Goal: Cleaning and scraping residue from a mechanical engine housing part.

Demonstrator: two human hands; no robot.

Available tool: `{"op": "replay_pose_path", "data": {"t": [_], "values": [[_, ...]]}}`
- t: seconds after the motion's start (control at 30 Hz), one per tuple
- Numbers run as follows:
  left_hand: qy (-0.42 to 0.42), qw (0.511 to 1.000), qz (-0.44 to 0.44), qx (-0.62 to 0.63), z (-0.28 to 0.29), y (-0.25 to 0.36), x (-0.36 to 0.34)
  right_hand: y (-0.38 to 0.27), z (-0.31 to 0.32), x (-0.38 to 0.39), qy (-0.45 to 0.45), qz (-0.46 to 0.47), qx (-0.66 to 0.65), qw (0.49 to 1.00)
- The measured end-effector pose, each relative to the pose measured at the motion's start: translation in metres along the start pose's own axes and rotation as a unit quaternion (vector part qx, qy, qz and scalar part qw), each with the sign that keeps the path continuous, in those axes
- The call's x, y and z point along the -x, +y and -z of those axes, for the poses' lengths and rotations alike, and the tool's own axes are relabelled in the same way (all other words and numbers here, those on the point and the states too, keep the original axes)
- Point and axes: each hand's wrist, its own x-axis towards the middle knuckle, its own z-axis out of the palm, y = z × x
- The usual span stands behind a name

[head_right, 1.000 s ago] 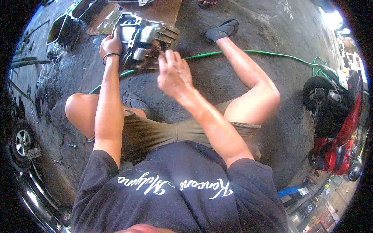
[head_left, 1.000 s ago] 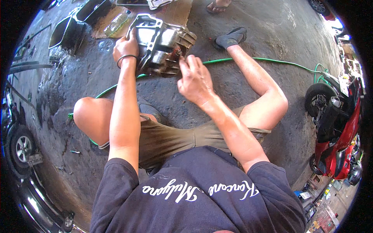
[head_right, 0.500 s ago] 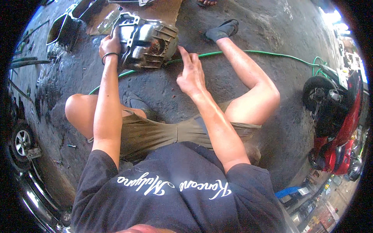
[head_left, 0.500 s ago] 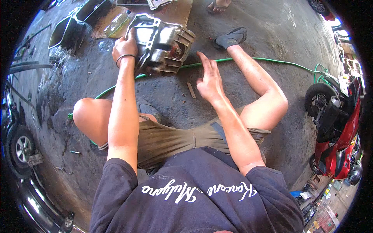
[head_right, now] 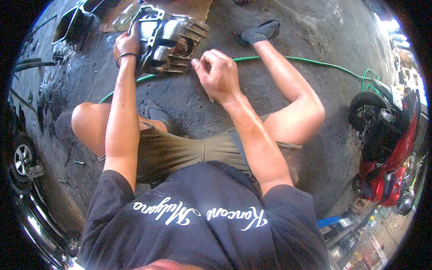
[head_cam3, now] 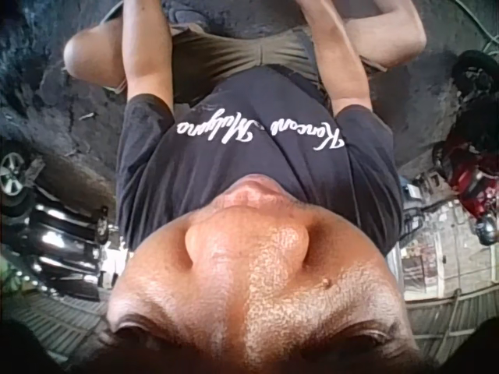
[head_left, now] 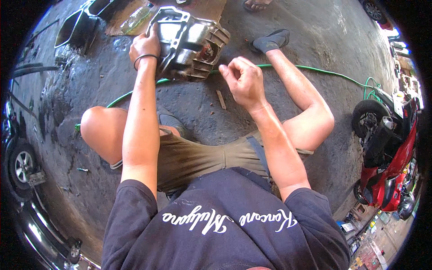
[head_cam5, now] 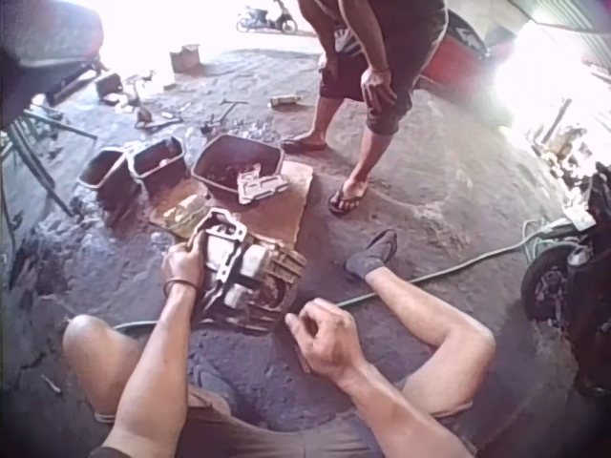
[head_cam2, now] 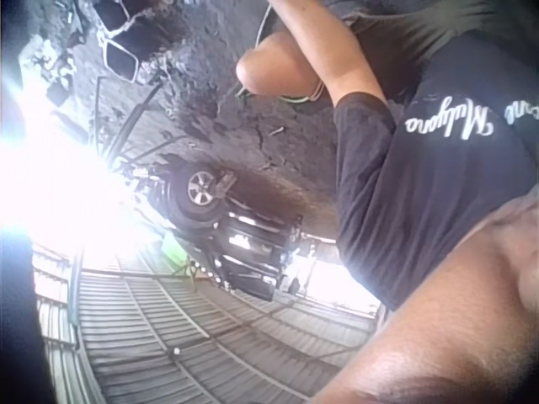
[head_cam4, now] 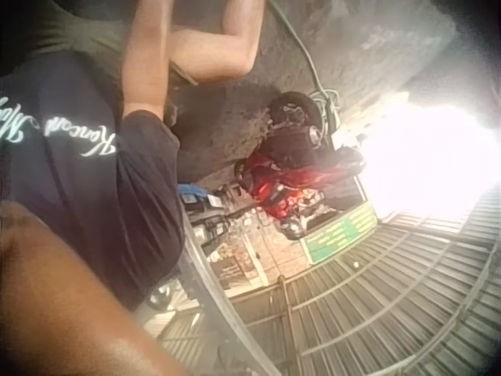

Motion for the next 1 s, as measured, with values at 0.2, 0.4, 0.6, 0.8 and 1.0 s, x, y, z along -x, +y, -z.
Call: {"op": "replay_pose_path", "data": {"t": [0.2,0.4,0.6,0.8,1.0], "values": [[-0.010,1.000,-0.020,-0.006,-0.001,0.006,0.005,-0.003,-0.011,-0.011,0.027,-0.001,0.001,1.000],[-0.014,1.000,-0.026,-0.007,-0.002,0.008,0.009,0.000,-0.013,-0.030,0.065,0.192,0.208,0.957],[-0.008,1.000,-0.030,-0.001,0.002,0.011,0.015,-0.011,-0.001,-0.047,-0.023,0.205,0.259,0.944],[0.019,1.000,-0.013,0.000,0.010,0.025,0.025,-0.015,0.004,-0.060,-0.071,0.090,0.238,0.965],[0.038,0.999,-0.028,0.004,0.004,0.021,0.024,-0.011,0.006,-0.062,-0.093,0.009,0.210,0.973]]}}
